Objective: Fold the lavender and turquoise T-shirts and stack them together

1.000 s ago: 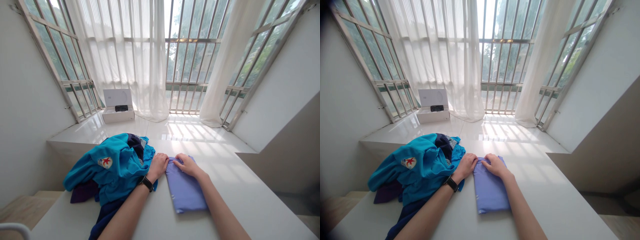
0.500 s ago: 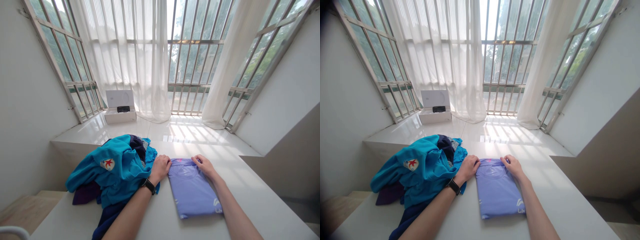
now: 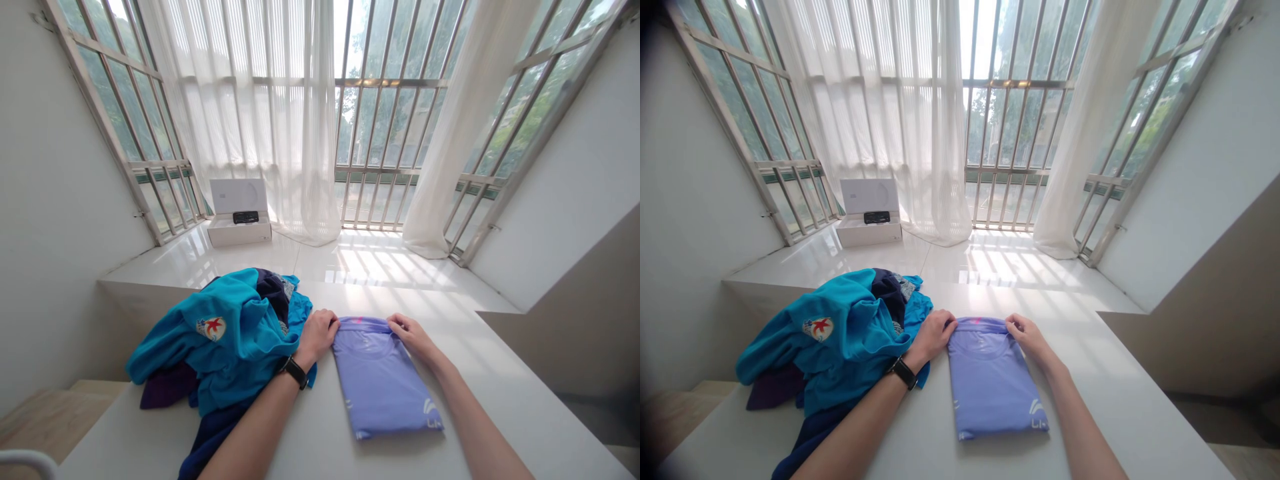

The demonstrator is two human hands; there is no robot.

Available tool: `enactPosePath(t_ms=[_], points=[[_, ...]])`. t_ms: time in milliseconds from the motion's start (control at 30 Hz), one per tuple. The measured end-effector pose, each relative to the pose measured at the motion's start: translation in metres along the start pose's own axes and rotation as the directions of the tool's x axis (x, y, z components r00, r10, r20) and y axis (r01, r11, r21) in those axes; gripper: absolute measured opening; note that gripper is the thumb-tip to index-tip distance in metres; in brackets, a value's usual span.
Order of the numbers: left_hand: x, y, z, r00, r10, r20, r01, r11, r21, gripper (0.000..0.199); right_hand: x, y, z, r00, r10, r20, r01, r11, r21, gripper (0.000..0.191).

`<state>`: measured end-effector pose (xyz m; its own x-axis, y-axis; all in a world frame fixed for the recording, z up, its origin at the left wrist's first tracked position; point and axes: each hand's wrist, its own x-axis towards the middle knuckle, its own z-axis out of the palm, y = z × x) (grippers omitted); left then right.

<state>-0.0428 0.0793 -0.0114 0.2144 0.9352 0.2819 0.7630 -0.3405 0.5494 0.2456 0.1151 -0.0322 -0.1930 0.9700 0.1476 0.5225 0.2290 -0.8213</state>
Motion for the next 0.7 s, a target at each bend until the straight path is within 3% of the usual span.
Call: enactPosePath(t_ms=[433,700], points=[[0.000,0.001,-0.002,1.000,0.013,-0.005,-0.013,0.999,-0.032,0.013,-0.007,-0.013,-0.008,1.000,-0.001,-0.028,-0.004,0.987,-0.158,0.030],[-0.003,0.002,-0.003,1.000,-0.006,0.025,0.005,0.998,0.062,0.015,-0.007,-0.010,-0.005,0.999,0.010,-0.049,-0.016,0.993,-0.118,0.031]])
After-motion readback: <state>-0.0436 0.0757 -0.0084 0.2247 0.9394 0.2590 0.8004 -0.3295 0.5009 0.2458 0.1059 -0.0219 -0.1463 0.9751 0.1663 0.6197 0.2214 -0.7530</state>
